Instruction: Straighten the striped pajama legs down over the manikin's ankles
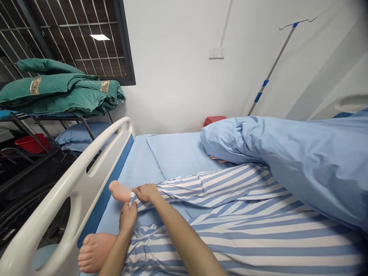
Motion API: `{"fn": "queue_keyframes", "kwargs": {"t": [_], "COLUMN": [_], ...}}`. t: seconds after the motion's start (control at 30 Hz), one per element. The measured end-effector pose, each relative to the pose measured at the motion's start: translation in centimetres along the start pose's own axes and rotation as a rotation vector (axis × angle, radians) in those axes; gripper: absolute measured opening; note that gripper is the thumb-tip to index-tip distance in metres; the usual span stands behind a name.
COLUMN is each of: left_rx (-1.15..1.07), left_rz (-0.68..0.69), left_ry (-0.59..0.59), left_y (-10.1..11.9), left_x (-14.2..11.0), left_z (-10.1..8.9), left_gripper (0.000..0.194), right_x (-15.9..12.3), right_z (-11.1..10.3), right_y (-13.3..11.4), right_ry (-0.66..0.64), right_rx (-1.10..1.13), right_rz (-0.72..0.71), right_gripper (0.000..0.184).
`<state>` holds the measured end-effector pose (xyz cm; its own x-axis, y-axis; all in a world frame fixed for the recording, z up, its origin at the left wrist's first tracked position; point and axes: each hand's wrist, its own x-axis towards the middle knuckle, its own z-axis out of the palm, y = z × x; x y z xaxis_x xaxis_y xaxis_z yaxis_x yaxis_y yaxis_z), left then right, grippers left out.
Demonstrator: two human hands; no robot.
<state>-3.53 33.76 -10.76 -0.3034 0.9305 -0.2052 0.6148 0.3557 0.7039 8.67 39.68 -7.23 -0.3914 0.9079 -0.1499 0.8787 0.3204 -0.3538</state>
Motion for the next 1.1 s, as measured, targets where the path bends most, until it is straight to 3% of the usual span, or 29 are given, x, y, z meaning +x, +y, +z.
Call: {"fn": "queue_keyframes", "kwargs": {"t": [0.37, 0.5, 0.7, 0.87, 1.1], "left_rx": [-0.019, 0.026, 0.066, 0.088, 0.137], "left_rz": [-0.057, -0.08, -0.091, -0.074, -0.012], "left_ry": [0.046, 0.04, 0.011, 0.011, 0.018], "left_y": [-0.6, -0.4, -0.5, -0.9, -1.8], "left_x": [0.6, 0.5, 0.6, 0.8, 1.5], "left_z": [0.3, 0.1, 0.1, 0.4, 0.7], "left_gripper": [0.029, 0.033, 0.039, 0.041, 0.041], "right_x": [-0.4, -2.1, -6.1, -7.0, -4.7], "right_z": [0.5, 0.0, 0.4, 2.0, 2.2], "right_y": [0.5, 0.2, 0.4, 1.3, 0.8], "right_ry": [0.173, 0.249, 0.471, 0.428, 0.26], "right_rx": [0.014, -0.019, -0.176, -0.099, -0.012], "right_rz": [-0.071, -0.11, -0.199, -0.18, -0.072], "right_gripper": [0.051, 0.042, 0.032, 0.046, 0.056]}}
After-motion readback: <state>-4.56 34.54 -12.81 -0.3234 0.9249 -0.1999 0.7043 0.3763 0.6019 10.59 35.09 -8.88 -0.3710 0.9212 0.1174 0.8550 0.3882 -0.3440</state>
